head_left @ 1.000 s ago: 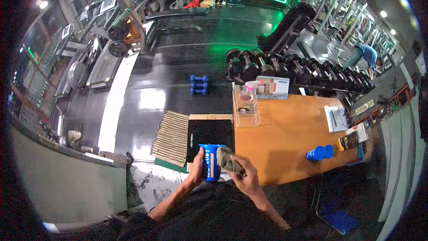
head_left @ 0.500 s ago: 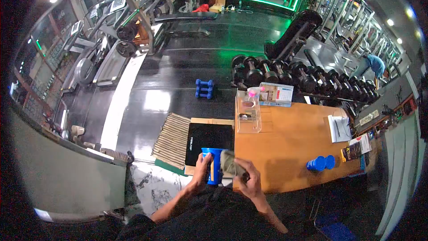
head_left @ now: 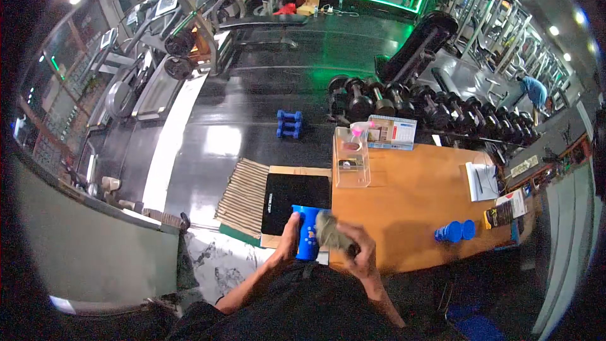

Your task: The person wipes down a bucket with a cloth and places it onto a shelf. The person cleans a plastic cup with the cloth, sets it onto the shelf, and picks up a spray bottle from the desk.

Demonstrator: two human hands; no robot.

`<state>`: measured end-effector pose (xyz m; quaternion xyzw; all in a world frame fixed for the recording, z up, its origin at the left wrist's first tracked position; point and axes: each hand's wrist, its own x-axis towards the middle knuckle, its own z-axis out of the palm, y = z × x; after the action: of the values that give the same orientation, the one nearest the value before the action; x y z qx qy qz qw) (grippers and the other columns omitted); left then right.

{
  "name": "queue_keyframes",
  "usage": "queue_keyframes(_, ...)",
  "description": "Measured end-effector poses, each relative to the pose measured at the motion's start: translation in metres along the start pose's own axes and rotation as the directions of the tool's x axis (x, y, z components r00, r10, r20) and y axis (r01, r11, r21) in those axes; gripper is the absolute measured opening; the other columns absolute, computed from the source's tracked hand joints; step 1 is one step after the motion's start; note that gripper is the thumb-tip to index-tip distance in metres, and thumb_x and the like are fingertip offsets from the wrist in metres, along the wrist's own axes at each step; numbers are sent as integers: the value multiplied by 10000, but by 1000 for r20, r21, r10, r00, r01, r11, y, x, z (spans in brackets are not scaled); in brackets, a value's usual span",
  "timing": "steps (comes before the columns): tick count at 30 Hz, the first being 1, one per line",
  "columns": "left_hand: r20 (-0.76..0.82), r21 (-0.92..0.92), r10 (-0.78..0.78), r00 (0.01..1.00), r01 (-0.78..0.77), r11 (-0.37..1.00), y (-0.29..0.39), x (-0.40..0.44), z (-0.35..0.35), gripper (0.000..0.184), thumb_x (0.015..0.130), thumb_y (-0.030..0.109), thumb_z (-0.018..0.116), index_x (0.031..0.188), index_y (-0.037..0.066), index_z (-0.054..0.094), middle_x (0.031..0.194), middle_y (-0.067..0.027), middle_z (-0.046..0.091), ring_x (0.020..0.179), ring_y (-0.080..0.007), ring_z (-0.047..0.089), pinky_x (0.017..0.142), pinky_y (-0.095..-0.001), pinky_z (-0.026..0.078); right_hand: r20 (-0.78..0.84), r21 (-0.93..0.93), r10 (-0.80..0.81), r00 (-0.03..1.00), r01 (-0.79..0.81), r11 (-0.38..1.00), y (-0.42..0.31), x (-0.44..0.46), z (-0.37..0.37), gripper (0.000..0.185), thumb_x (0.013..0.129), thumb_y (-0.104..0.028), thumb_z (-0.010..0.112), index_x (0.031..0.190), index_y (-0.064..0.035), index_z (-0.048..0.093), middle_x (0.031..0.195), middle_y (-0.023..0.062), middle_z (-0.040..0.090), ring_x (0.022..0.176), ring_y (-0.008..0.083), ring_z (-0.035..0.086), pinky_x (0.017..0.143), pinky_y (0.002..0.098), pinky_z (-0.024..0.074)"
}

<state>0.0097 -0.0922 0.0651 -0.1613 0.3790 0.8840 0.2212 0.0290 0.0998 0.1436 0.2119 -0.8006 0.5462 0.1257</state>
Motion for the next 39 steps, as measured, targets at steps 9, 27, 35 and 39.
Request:
queue_keyframes(9, -49, 117, 200, 979, -193, 974, 22, 8, -1, 445, 1017, 476, 371, 1128, 76, 531, 979, -67, 626, 827, -161, 649, 733, -305, 556, 249, -181, -91, 964, 138, 974, -7, -9, 21, 480, 678, -117, 737, 1154, -129, 673, 1124, 98, 630, 970, 316, 603, 860, 404, 497)
queue_keyframes(27, -92, 108, 157, 983, -146, 983, -4, 10, -24, 388, 979, 401, 509, 1157, 57, 511, 954, -43, 617, 882, -135, 605, 808, -304, 511, 197, 74, -101, 975, 88, 993, 12, -26, 16, 382, 739, -158, 707, 1106, -65, 656, 1058, 130, 634, 957, 313, 619, 784, 388, 512)
queue_keyframes(35, 36, 40, -184, 982, 182, 982, 1, -17, 16, 769, 880, 704, 396, 1283, 63, 527, 1116, -134, 643, 946, -252, 648, 845, -396, 537, -170, -23, 59, 984, -64, 998, 10, -7, 21, 466, 742, 22, 617, 1198, -76, 611, 1176, 178, 599, 1050, 391, 575, 931, 433, 470)
queue_keyframes(39, 16, 3, -23, 1000, 23, 1000, 12, -22, 35, 834, 879, 732, 355, 1315, 35, 489, 1163, -142, 621, 991, -258, 640, 885, -391, 536, -23, -240, -44, 999, 37, 970, 5, -17, 33, 397, 768, -12, 619, 1157, -84, 647, 1142, 164, 623, 1044, 364, 584, 922, 438, 467)
